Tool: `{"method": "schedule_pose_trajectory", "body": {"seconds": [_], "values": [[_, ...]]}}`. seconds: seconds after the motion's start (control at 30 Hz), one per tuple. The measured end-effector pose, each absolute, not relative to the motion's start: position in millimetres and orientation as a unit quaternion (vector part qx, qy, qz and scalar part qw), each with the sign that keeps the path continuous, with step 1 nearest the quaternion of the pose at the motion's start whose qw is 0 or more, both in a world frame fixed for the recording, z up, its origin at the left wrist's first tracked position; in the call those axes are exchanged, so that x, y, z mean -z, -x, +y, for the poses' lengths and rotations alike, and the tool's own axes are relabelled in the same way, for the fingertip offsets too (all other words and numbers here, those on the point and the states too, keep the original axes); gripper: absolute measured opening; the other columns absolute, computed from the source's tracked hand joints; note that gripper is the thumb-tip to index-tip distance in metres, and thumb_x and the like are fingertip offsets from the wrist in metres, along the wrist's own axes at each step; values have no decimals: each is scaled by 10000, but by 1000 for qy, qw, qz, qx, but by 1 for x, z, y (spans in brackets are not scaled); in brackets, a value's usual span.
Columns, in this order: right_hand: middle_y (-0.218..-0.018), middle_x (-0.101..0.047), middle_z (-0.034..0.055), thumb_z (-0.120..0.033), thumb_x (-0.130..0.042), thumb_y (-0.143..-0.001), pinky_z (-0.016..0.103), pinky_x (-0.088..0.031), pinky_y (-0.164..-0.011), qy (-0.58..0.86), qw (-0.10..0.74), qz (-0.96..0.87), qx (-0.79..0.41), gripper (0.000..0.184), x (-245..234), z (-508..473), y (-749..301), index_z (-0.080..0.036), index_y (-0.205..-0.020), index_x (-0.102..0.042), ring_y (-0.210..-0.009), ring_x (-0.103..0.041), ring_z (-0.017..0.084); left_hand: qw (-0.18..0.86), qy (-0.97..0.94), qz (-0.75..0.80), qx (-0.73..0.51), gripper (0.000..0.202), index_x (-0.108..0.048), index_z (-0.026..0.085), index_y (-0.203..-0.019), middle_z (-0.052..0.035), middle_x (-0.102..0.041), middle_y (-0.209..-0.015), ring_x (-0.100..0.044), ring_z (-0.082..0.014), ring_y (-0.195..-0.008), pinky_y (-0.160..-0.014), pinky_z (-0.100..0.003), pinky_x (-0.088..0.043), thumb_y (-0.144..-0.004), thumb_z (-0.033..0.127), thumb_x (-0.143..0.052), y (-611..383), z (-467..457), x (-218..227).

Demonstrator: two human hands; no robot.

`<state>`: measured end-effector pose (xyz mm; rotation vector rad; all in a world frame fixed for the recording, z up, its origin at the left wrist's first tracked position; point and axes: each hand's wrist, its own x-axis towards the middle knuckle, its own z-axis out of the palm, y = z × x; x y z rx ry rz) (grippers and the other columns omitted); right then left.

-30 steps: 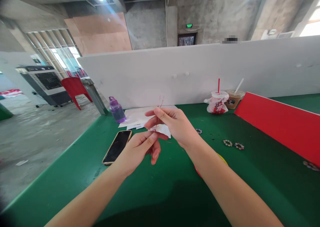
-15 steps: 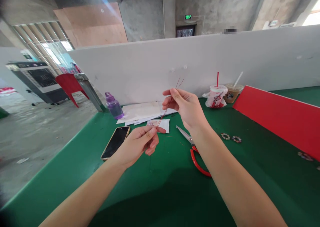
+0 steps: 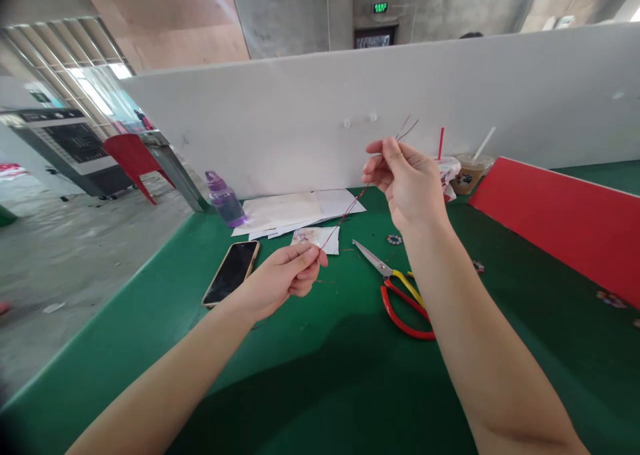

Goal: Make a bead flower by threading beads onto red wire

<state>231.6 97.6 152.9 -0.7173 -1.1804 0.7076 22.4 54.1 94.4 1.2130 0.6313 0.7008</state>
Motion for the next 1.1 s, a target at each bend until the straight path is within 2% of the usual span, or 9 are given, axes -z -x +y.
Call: {"method": "schedule_pose_trajectory", "body": {"seconds": [0.23,0.33,0.4,0.53,0.63,0.77,0.9,1.0,1.1], "values": [[-736,-592,11,-400,-503,-877,282,-514,-714,337,719,-504,-340,235,-145,105,-230,-207,-870,-637,-651,-601,106,766,-480,277,-325,218,-524,149,-753,73,-206,-562,-152,-33,-426,-392,-179,-110,-902,302,-480,-22,59,-85],[-967,-651,50,-452,-466,-885,303,-524,-790,345,679,-519,-388,285,-148,99,-217,-214,-947,-610,-861,-652,152,773,-442,266,-368,196,-496,172,-761,79,-155,-569,-125,-34,-411,-372,-163,-112,-909,297,-467,-18,63,-87],[-1133,-623,74,-494,-422,-893,325,-521,-840,339,648,-522,-440,333,-150,93,-206,-215,-972,-586,-1025,-617,189,772,-418,258,-403,184,-485,180,-766,80,-139,-575,-118,-34,-403,-361,-153,-119,-910,293,-467,-15,66,-91],[-1217,-582,85,-333,-524,-872,326,-475,-945,321,622,-530,-479,190,-149,78,-177,-189,-989,-562,-1102,-580,185,763,-371,250,-467,173,-474,180,-766,84,-131,-566,-118,-36,-386,-337,-148,-119,-919,258,-452,-9,72,-99],[-1310,-517,101,-275,-561,-846,346,-442,-993,344,568,-564,-491,374,-137,71,-157,-178,-1197,-472,-1162,-535,181,750,-341,249,-509,171,-474,180,-774,87,-141,-546,-143,-38,-372,-330,-148,-131,-930,230,-423,-4,76,-102],[-1395,-429,96,-316,-543,-851,371,-371,-1057,370,453,-645,-492,476,-113,68,-136,-188,-1295,-427,-1264,-431,194,718,-308,248,-572,158,-472,181,-776,97,-159,-507,-168,-36,-351,-330,-148,-172,-924,230,-444,0,79,-101],[-1331,-495,93,-411,-567,-828,404,-418,-1003,372,388,-670,-512,551,-100,64,-124,-218,-1320,-407,-1197,-493,224,675,-289,246,-633,113,-476,180,-802,103,-207,-492,-215,-34,-350,-340,-156,-205,-910,213,-475,3,80,-103],[-1174,-604,76,-366,-555,-843,393,-472,-911,342,365,-679,-538,455,-95,61,-118,-236,-1264,-440,-1088,-567,210,643,-283,236,-671,134,-470,183,-787,100,-215,-493,-210,-31,-349,-341,-165,-197,-914,224,-473,5,80,-105],[-1013,-657,69,-375,-545,-842,361,-503,-780,348,346,-683,-540,310,-90,62,-115,-216,-1107,-514,-932,-618,194,626,-280,232,-690,145,-472,184,-778,97,-214,-500,-210,-30,-354,-347,-169,-199,-913,236,-478,5,80,-105]]}}
